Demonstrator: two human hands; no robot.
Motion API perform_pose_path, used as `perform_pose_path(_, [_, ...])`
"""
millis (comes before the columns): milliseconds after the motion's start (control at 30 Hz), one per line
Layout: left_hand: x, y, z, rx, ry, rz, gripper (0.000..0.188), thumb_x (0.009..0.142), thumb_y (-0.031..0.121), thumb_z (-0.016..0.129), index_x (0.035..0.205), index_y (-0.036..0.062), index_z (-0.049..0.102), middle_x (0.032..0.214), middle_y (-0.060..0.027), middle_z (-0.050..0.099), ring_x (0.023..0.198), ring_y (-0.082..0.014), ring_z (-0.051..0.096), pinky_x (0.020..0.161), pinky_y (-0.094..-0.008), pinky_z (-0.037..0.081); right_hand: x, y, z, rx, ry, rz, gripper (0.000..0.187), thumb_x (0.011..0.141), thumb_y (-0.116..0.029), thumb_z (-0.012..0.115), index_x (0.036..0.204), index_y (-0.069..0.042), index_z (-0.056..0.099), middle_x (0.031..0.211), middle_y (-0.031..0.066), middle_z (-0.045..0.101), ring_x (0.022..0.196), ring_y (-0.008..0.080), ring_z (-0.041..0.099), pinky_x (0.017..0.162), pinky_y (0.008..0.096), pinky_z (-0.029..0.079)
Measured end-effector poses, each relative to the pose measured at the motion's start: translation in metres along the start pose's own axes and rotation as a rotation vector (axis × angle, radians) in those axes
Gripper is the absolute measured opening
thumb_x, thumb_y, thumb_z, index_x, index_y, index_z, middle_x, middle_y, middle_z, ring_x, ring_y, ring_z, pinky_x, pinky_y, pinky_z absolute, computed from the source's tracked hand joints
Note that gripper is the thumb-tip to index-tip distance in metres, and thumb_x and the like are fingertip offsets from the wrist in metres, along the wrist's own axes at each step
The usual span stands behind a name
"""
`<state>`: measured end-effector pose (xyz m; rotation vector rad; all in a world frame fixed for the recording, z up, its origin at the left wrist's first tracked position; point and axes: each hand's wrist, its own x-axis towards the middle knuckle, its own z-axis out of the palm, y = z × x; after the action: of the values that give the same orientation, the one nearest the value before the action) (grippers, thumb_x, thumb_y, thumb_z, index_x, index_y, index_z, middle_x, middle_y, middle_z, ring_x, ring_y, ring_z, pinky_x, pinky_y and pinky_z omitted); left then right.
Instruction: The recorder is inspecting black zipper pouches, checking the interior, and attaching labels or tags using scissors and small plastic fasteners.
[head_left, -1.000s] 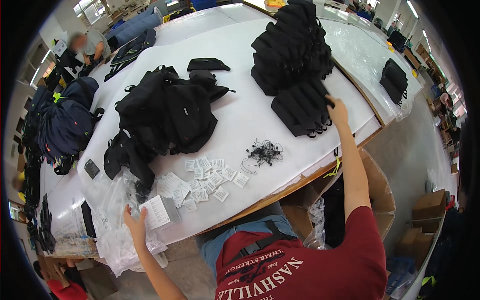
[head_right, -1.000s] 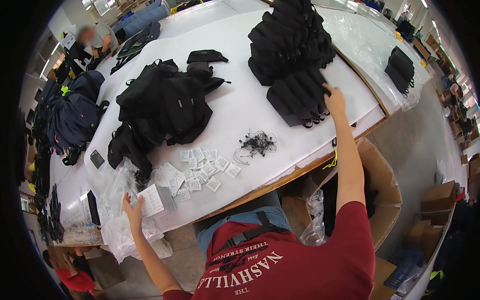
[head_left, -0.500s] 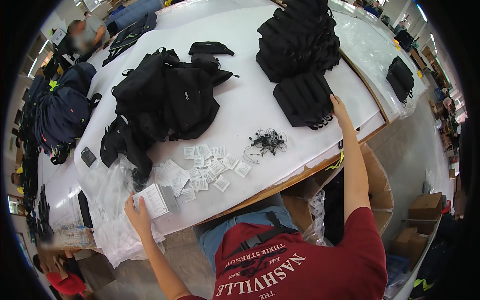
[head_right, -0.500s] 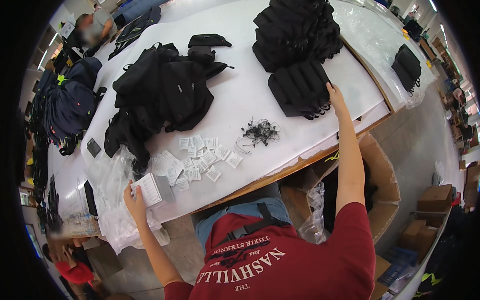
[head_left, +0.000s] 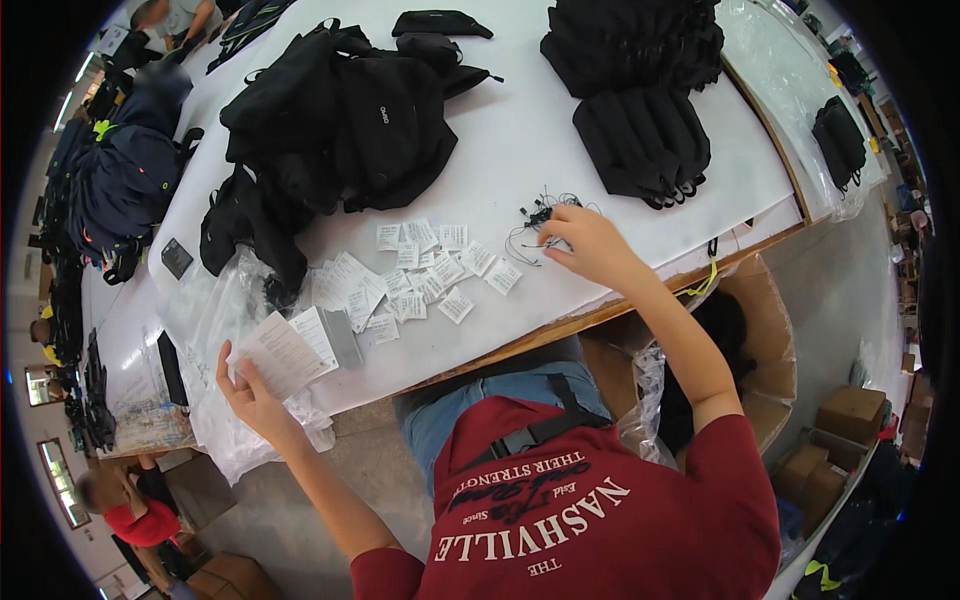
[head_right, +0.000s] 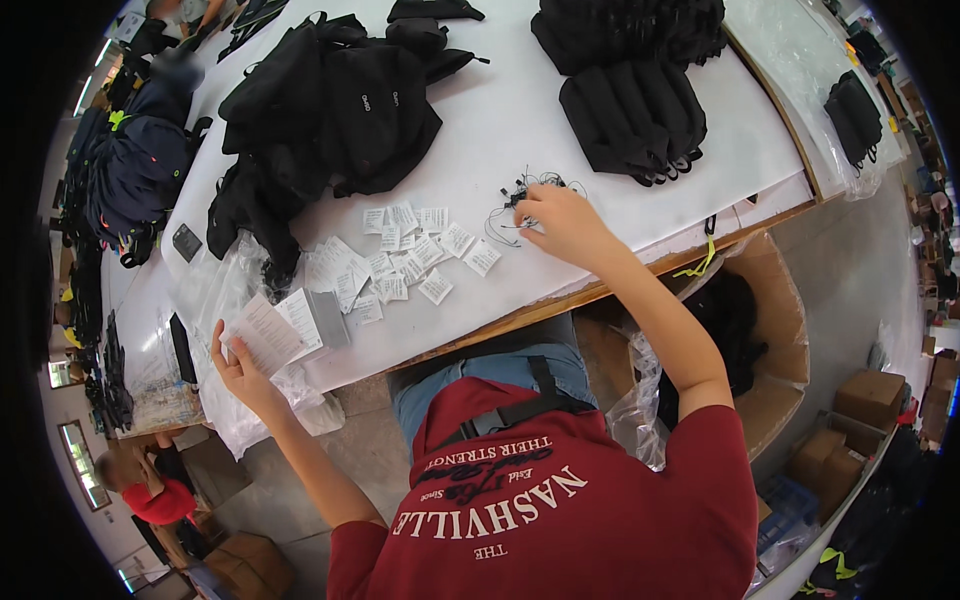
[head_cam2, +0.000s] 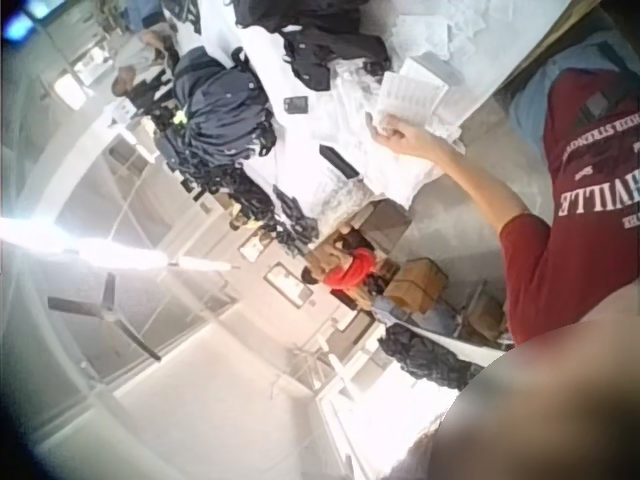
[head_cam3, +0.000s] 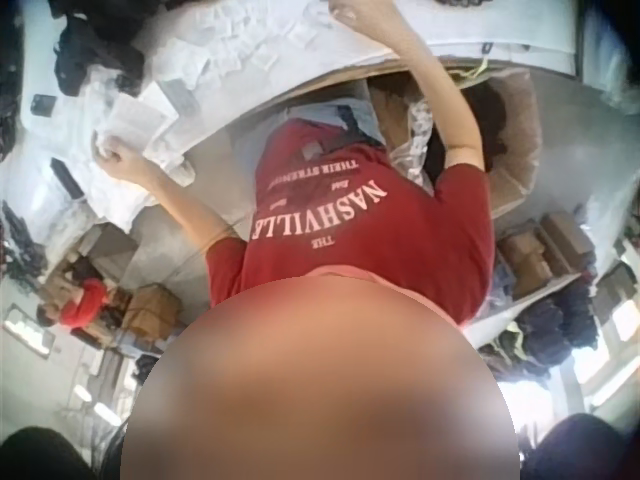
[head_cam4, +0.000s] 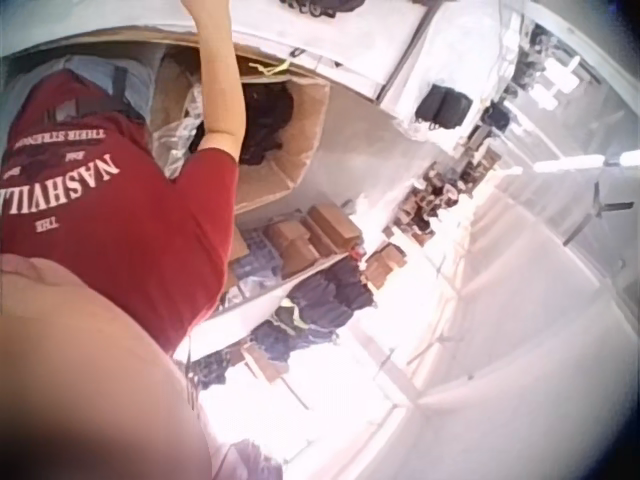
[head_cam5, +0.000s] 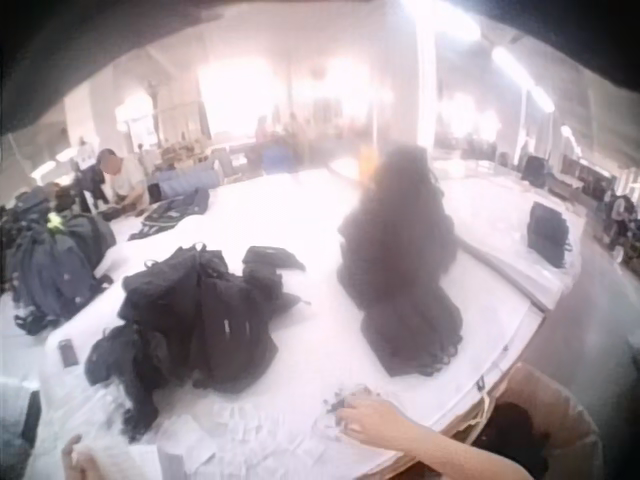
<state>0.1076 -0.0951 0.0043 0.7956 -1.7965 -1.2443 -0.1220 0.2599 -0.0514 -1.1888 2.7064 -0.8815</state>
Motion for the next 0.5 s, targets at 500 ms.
perform_pose_path(500, [-0.074,0.018,0.032,-0.359,-1.333,-0.45,0.054,0.082,0.006,0.066,0.131,0.0012,0.043,0.092,-0.0027,0.061,0.084,-0.0094,0.055,0.077,-0.0231,0.044,0.026,-0.038,-0.078,0.128,0.352,0.124,0.01,0.078,-0.013,0.071,0.085,-0.007,0.07,0.072,0.0001,0.058,0.054,0.0094,0.039,0.048,0.0242,0.031])
